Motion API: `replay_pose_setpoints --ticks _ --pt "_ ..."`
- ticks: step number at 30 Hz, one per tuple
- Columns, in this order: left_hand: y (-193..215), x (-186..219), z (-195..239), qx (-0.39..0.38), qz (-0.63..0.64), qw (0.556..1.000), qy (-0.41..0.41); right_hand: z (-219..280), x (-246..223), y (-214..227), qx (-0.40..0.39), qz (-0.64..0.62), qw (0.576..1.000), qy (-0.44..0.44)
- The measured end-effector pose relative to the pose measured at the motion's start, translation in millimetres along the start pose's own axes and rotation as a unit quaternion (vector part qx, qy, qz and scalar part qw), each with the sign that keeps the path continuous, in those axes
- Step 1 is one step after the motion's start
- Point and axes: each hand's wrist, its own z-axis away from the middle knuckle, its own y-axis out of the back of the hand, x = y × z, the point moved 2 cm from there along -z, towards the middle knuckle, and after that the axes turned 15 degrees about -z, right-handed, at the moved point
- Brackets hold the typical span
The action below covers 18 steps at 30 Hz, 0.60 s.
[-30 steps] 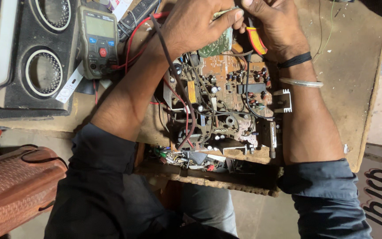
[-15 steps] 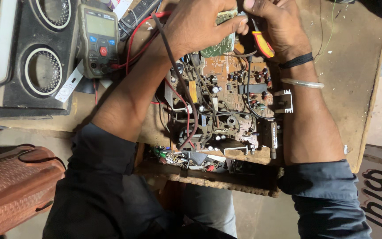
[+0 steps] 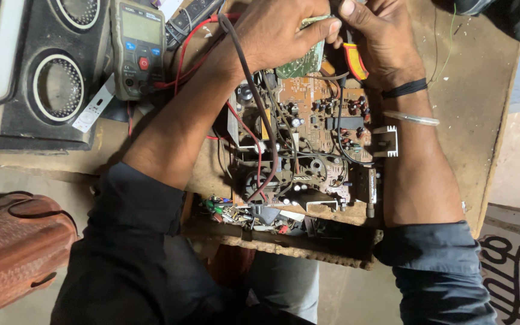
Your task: The person uses a screwdriver to manipulate components on a small green circuit board held over a larger disassembled electronics chassis. The person repeatedly adjusts the board and uses the screwdriver on various points while a multimeter and other tools remain on the workbench.
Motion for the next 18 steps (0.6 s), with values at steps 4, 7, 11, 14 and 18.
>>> replay_pose_setpoints --ticks 4,7,11,14,18 --pt "-1.1 -1.1 -0.7 -0.005 0.000 1.000 0.002 -0.4 0.3 1.5 0.000 -0.002 1.000 0.002" --pt "-0.7 1.1 -0.7 0.001 -0.005 1.000 0.001 0.9 1.7 2.6 0.010 -0.029 1.000 -0.005" --pt "0.4 4.8 -0.5 -0.010 -0.030 0.999 0.026 1.2 1.5 2.9 0.031 -0.047 0.998 -0.004" --pt "0.2 5.0 0.3 -0.021 -0.039 0.998 0.038 2.4 1.7 1.3 0.038 -0.041 0.998 -0.009" --pt "1.4 3.3 -1.7 0.009 -0.028 1.000 0.006 1.5 -1.8 -1.8 0.028 -0.036 0.999 -0.009"
